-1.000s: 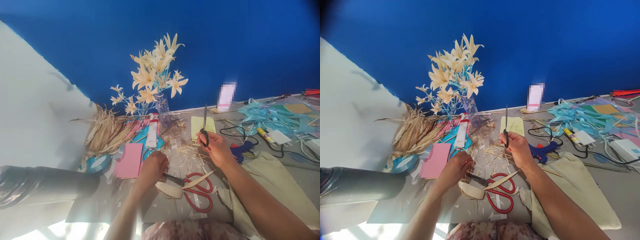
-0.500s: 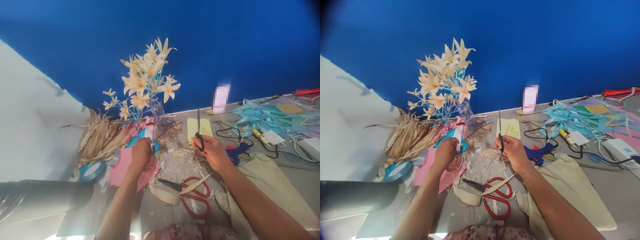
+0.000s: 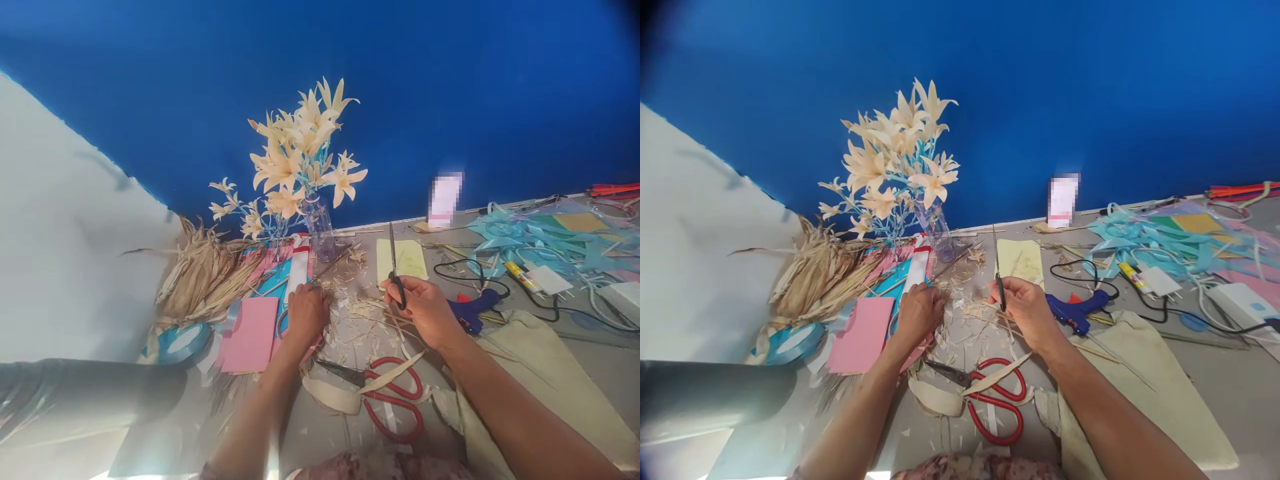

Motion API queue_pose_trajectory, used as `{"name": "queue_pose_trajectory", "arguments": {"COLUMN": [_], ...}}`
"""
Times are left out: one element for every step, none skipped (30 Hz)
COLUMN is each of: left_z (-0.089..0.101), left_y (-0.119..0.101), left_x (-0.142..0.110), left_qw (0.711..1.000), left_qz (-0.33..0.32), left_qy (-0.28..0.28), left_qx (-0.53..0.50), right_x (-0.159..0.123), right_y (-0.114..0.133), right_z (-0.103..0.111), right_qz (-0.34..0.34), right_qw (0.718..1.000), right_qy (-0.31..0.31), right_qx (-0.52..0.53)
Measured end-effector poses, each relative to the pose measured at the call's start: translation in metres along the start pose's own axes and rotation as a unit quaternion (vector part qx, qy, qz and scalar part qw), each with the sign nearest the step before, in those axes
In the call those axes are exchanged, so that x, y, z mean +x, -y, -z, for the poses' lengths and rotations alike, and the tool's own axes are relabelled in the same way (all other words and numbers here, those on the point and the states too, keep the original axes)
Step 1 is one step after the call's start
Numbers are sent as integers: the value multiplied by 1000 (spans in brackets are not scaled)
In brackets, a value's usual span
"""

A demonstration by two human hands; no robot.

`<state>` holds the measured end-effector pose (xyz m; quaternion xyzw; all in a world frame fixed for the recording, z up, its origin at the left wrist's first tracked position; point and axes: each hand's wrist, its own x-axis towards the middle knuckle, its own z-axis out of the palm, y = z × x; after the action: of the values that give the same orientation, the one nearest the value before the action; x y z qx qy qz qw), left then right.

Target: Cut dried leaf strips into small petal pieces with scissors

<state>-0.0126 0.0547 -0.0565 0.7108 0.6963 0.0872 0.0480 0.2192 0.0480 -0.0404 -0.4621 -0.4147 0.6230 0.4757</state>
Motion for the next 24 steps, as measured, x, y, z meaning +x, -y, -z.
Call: {"name": "queue_pose_trajectory", "arguments": {"left_z": [0,0,1,1,2,2,3,3,3,4,5,5,6,6,7,7,7,7,6,5,5,4,4,3], "left_y": [1,2,3,4,4,4,4,3,2,0,-2,-5,-9,-13,-17,-22,-26,-30,-33,-36,-38,-40,-40,-41], "left_x": [0,0,0,0,-1,-2,-3,-5,-6,-8,-11,-13,-16,-19,-22,-24,-27,-29,-31,-33,-34,-35,-35,-36], "left_qw": [1000,999,997,995,991,987,981,975,969,962,957,950,943,933,921,908,894,881,870,860,851,844,838,835], "left_qz": [0,0,0,2,4,6,9,10,10,9,5,1,-4,-10,-17,-25,-32,-38,-41,-41,-40,-39,-38,-39], "left_qy": [-8,-18,-29,-40,-49,-56,-61,-63,-65,-67,-70,-73,-73,-70,-64,-54,-42,-30,-18,-7,3,13,20,26], "left_qx": [-21,-43,-68,-95,-123,-153,-182,-211,-239,-263,-282,-302,-326,-353,-383,-414,-444,-471,-490,-508,-523,-535,-544,-549], "right_x": [0,0,-1,-1,-1,-1,-2,-2,-2,-2,-2,-1,0,2,3,5,6,7,8,7,7,5,4,3], "right_y": [0,0,0,-1,-1,-3,-4,-6,-8,-11,-14,-18,-21,-25,-28,-30,-32,-34,-34,-33,-33,-31,-30,-28], "right_z": [-1,-1,-2,-4,-5,-7,-9,-11,-14,-17,-19,-22,-25,-27,-29,-30,-31,-32,-32,-32,-32,-32,-32,-31], "right_qz": [-2,-3,-5,-6,-9,-15,-20,-26,-30,-33,-34,-34,-33,-30,-23,-12,0,10,16,19,21,22,24,29], "right_qw": [1000,1000,1000,1000,1000,999,999,999,999,998,998,998,998,998,999,999,999,1000,1000,999,999,999,999,999], "right_qy": [2,6,12,17,21,24,26,30,36,45,53,57,56,51,43,35,28,25,22,21,19,19,19,19], "right_qx": [-1,-3,-5,-10,-15,-19,-20,-18,-12,-3,5,12,18,22,24,22,16,7,-3,-14,-23,-29,-33,-37]}}
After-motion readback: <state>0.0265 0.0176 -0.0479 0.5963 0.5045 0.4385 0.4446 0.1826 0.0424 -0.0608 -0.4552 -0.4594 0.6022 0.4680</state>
